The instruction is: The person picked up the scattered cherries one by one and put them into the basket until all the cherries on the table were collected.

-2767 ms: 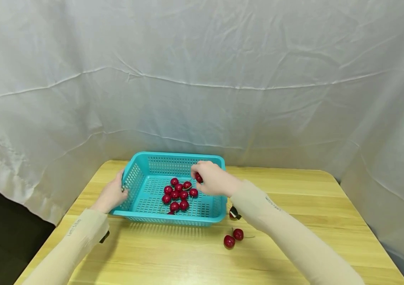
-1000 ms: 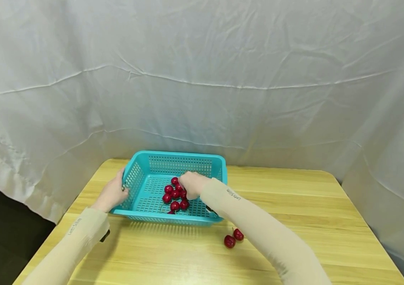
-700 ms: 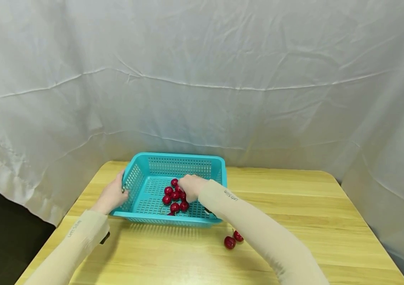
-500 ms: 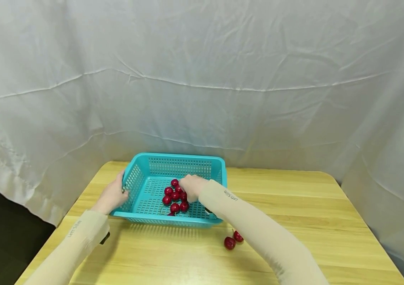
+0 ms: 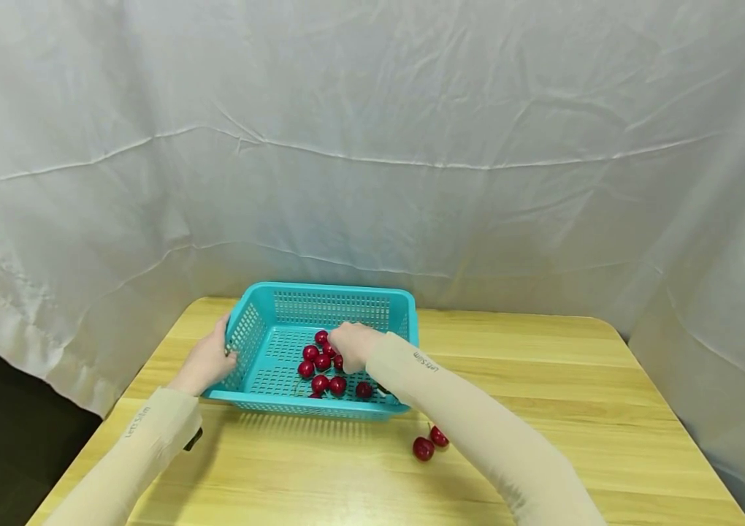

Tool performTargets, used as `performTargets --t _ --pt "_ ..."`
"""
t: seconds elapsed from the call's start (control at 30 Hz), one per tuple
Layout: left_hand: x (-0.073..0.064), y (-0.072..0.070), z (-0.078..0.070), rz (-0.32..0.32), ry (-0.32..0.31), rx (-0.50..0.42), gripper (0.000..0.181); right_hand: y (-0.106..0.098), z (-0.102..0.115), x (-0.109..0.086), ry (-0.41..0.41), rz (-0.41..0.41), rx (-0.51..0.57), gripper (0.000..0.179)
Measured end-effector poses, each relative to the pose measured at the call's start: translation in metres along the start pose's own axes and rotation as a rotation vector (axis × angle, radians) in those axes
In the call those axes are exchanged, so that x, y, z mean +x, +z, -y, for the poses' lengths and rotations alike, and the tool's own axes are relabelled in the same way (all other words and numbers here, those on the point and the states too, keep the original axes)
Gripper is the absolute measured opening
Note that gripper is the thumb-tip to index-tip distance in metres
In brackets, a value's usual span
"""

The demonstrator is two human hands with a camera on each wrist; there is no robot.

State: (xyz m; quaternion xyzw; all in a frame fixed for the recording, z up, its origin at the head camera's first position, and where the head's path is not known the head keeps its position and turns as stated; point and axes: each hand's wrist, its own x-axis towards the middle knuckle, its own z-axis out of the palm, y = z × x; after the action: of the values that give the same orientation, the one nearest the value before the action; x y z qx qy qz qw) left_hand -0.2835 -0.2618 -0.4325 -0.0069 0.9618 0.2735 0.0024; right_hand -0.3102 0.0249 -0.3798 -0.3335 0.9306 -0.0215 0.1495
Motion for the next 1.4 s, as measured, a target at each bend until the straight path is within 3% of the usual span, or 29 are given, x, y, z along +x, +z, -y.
performTargets --t 0.4,0.77,1.17,1.4 --pt "0.001 0.0 0.0 0.006 -0.009 -0.007 0.085 -0.008 0.0 -0.008 -0.036 -0.029 0.019 0.021" --pt "0.001 0.0 0.0 -0.011 0.003 0.013 0.084 -0.023 -0.008 -0.024 -0.04 -0.119 0.064 0.019" --pt "-0.002 -0.001 -0.003 -0.011 0.011 0.021 0.084 -0.03 -0.053 -0.073 -0.087 -0.38 0.176 0.021" --pt "0.0 -0.001 -0.002 -0.007 0.003 0.01 0.084 -0.019 -0.079 -0.106 -0.027 -0.466 0.297 0.02"
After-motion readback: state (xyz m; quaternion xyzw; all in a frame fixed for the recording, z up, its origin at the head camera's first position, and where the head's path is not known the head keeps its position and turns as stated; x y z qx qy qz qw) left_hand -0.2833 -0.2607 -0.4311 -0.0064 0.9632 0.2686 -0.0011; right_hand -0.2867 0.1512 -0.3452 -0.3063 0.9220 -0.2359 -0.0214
